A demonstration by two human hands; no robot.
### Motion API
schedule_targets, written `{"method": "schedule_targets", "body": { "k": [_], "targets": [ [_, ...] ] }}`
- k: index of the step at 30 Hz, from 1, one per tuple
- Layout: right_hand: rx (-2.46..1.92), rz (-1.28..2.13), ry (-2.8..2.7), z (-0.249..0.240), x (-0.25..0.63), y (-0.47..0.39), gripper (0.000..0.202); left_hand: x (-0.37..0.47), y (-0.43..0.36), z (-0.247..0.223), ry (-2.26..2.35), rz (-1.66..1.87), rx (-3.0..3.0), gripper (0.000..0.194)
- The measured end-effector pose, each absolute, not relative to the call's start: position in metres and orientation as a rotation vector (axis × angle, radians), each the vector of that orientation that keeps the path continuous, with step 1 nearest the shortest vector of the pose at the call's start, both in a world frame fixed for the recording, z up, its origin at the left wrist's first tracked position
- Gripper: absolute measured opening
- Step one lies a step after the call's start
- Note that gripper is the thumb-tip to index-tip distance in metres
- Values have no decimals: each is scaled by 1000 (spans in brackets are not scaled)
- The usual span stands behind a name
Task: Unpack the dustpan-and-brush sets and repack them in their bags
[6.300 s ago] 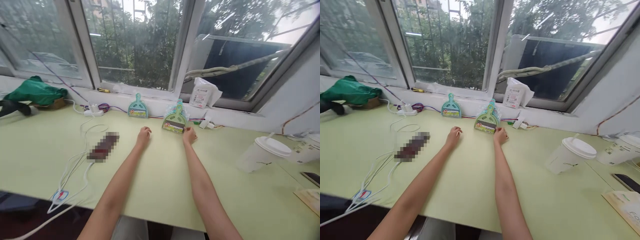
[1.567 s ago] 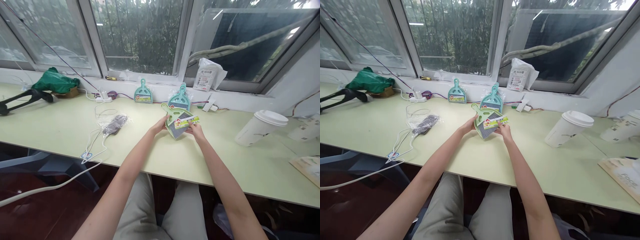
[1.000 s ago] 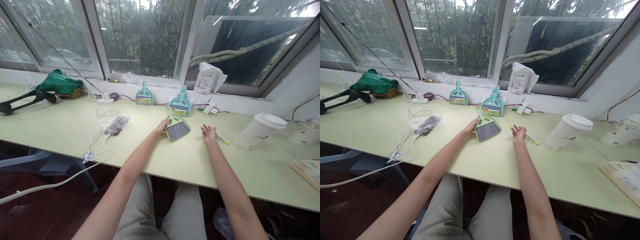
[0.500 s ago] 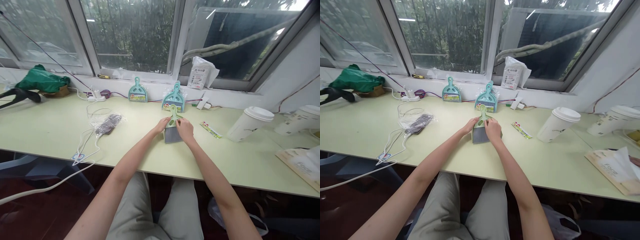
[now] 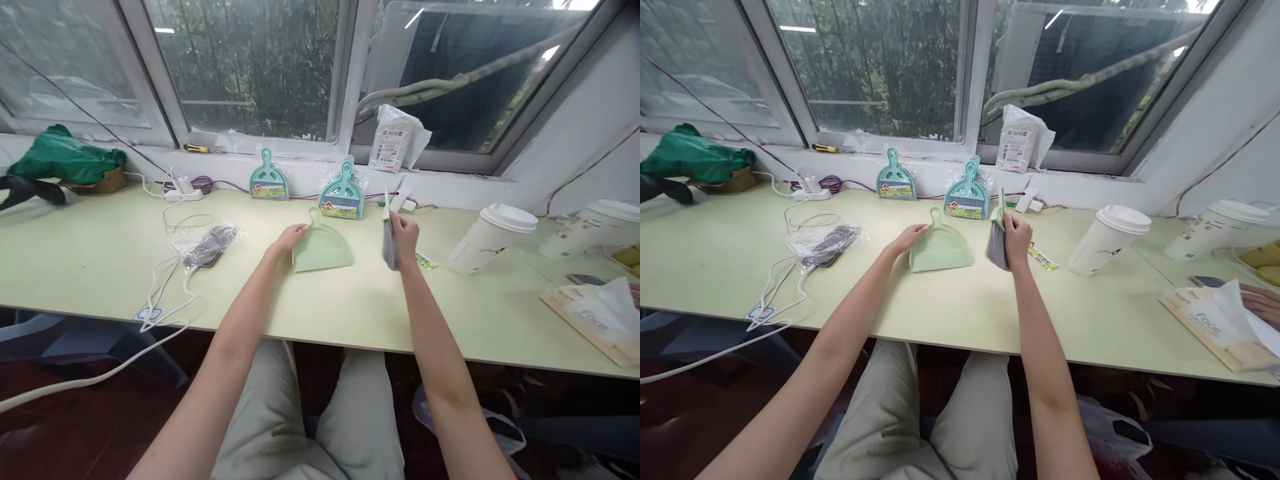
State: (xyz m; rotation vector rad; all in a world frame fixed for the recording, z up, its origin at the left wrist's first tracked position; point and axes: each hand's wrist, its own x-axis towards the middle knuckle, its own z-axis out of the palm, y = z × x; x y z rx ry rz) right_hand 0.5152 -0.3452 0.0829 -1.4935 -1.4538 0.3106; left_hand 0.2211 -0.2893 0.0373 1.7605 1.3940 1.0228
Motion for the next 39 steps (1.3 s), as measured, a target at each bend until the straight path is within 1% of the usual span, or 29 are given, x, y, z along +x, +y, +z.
{"method": "schedule_targets", "body": {
  "k": [2, 4, 7, 11, 14, 19, 25, 27, 30, 32, 36, 37, 39],
  "targets": [
    [-1716, 88, -1572, 76, 530, -341, 41, 202, -289, 39, 1534, 1005, 1733, 13],
    [-1907, -56, -1731, 63, 535, -336, 35, 190, -292, 40, 1659, 961, 1721, 12],
    [-2023, -179, -1887, 45, 531, -333, 37, 183, -295, 38, 1748, 963, 1780, 19],
    [-2023, -297, -1858, 39, 522, -332, 40, 183, -295, 34, 1842, 1040, 1856, 27],
    [-2063, -262, -1868, 41, 517, -333, 36, 182, -295, 34, 1867, 1095, 1836, 25],
    [-2106, -147, -1930, 37, 508, -333, 38, 185, -296, 35, 1830, 1070, 1830, 23],
    [-2207, -1, -1930, 41, 510, -332, 34, 189, -297, 35, 1895, 845, 2027, 23],
    [-2174, 40, -1896, 46, 513, -333, 31, 190, -297, 36, 1947, 799, 2062, 21],
    [-1996, 52, -1828, 53, 510, -335, 26, 199, -299, 39, 1983, 782, 2034, 19],
    [-1856, 56, -1825, 54, 502, -337, 24, 214, -304, 42, 1836, 736, 2016, 23],
    [-1681, 12, -1990, 50, 482, -343, 16, 256, -319, 50, 1143, 458, 2038, 39],
    [-1650, 1, -2034, 48, 479, -344, 15, 265, -323, 52, 1019, 415, 2078, 40],
    [-1588, 29, -2098, 45, 477, -344, 16, 275, -327, 55, 971, 464, 2241, 37]
  ]
}}
